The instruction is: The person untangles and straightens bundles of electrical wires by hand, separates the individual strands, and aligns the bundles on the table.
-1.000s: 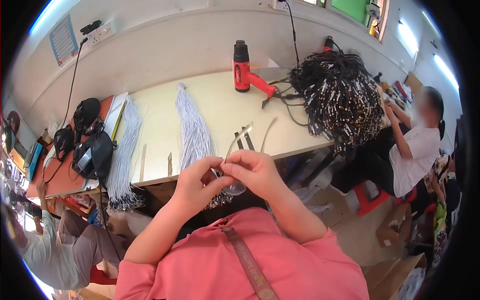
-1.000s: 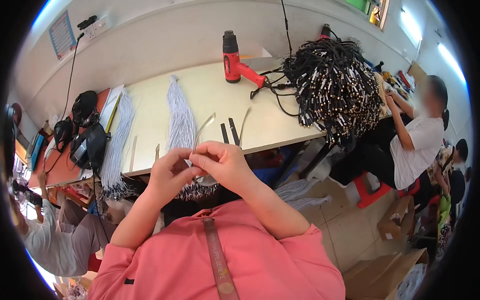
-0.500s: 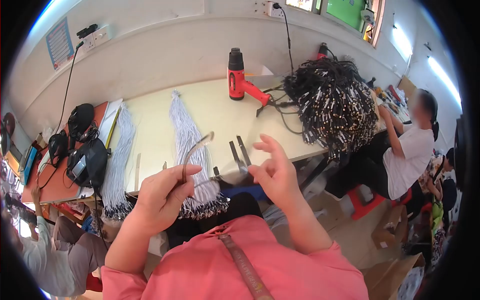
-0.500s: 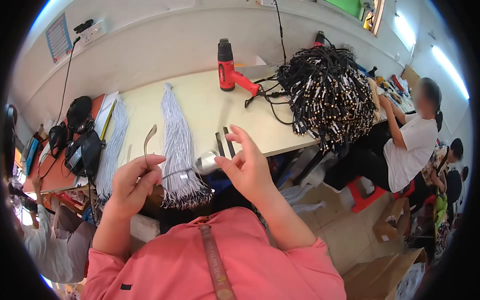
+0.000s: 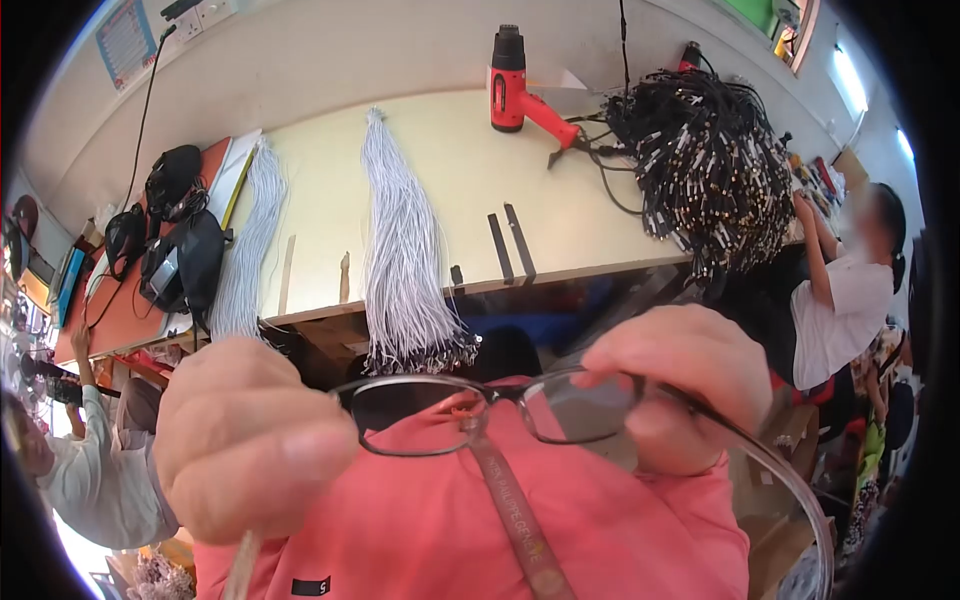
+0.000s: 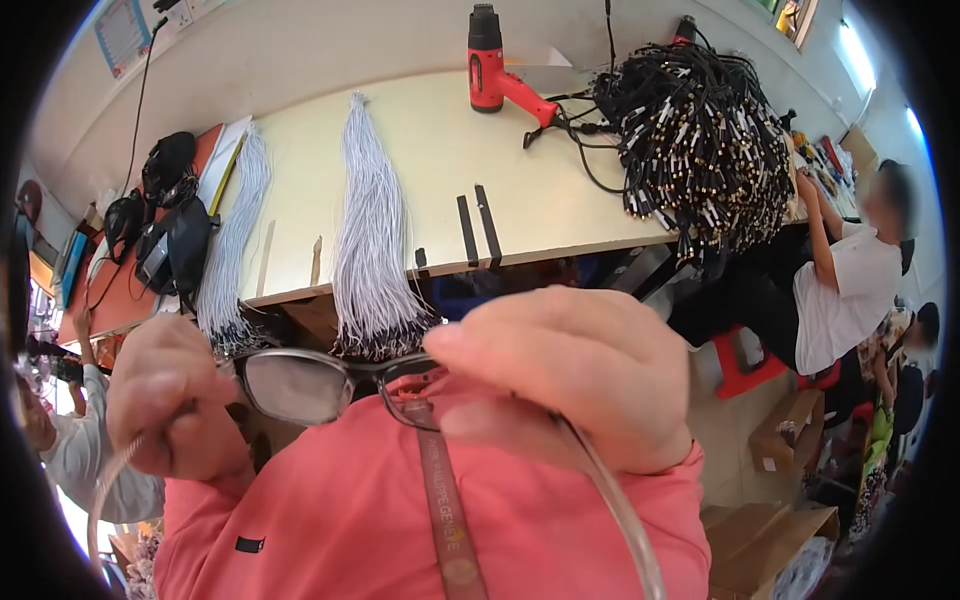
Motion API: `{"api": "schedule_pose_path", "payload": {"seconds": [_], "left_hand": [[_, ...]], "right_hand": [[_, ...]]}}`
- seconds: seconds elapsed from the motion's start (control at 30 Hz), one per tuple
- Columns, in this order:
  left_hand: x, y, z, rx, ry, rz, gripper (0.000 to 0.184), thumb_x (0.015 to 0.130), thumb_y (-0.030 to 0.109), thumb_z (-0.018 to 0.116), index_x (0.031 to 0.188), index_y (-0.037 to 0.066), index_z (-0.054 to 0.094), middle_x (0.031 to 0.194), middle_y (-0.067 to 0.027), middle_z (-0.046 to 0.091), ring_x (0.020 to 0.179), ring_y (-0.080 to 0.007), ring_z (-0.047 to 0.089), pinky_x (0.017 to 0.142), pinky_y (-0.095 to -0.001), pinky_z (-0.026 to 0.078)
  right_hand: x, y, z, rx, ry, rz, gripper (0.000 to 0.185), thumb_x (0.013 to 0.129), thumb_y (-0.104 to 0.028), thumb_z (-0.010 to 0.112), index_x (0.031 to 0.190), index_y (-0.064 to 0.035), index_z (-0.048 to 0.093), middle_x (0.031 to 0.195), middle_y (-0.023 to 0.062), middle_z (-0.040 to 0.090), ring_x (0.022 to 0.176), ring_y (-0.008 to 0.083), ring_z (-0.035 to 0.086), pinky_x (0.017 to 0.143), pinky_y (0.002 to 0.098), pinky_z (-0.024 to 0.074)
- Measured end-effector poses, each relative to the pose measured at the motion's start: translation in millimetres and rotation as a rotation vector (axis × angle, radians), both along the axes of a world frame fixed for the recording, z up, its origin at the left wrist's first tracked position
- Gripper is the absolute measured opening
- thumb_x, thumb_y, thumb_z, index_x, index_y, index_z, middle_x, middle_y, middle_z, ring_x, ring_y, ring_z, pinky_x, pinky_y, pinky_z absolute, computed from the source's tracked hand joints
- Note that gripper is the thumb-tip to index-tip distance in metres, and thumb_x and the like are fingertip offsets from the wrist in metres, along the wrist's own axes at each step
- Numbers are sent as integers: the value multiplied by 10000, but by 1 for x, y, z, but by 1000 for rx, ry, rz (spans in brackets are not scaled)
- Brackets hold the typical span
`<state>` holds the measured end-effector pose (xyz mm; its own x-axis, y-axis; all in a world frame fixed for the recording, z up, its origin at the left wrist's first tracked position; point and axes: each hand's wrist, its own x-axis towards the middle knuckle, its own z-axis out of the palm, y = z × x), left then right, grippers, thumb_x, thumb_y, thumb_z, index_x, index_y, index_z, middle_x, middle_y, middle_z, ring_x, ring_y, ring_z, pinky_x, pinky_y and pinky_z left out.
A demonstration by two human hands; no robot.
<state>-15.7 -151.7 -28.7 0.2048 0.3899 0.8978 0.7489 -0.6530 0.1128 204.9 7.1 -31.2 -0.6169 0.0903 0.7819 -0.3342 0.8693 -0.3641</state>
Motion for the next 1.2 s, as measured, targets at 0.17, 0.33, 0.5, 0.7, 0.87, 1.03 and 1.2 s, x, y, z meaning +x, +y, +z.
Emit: {"api": "schedule_pose_path", "payload": {"seconds": [0.17, 0.33, 0.5, 0.7, 0.87, 1.03, 1.2], "left_hand": [[3, 2, 2, 43, 11, -53, 291, 776, 62, 534, 1063, 16, 529, 635, -53, 557, 457, -121, 393, 411, -276, 304], [6, -2, 7, 36, 18, -100, 288, 867, 98, 462, 1135, 4, 508, 622, -49, 510, 470, -108, 330, 424, -281, 257], [7, -4, 8, 165, -58, -174, 243, 901, 129, 453, 1093, 2, 529, 714, -37, 537, 499, -125, 352, 463, -284, 296], [2, -25, 14, 169, -94, -152, 226, 905, 139, 460, 1064, 0, 541, 735, -35, 544, 505, -130, 362, 478, -285, 312], [1, -37, 16, 186, -88, -128, 219, 903, 138, 462, 1053, 0, 542, 736, -38, 545, 510, -131, 369, 485, -282, 318], [1, -40, 15, 183, -89, -112, 212, 902, 137, 464, 1042, -1, 544, 737, -40, 545, 515, -131, 377, 492, -280, 324], [1, -44, 16, 191, -86, -95, 206, 900, 136, 465, 1031, -2, 545, 738, -42, 546, 520, -132, 385, 499, -278, 330]], "right_hand": [[3, -2, 8, 129, 57, 76, 374, 890, -314, 579, 962, 51, 540, 752, 193, 625, 603, 238, 625, 467, 284, 486], [5, -1, 10, 135, 65, 152, 412, 898, -348, 557, 983, 53, 514, 818, 212, 612, 612, 235, 613, 474, 286, 489], [13, -7, 5, 76, 89, 182, 351, 877, -328, 569, 921, 17, 524, 788, 182, 605, 579, 212, 593, 444, 282, 458], [32, -13, 4, -110, 83, 231, 257, 849, -291, 587, 829, -39, 544, 726, 133, 599, 530, 178, 567, 397, 274, 410], [35, -13, 15, -209, 70, 336, 184, 843, -271, 578, 842, -97, 516, 736, 97, 576, 527, 161, 548, 382, 284, 376], [37, -30, 11, 291, 120, -157, 432, 959, -256, 387, 1371, -194, 273, 1062, 91, 455, 698, 223, 510, 518, 403, 417], [45, -39, 13, 245, 149, -164, 331, 951, -301, 361, 1244, -147, 375, 852, 34, 447, 627, 177, 448, 518, 337, 382]]}}
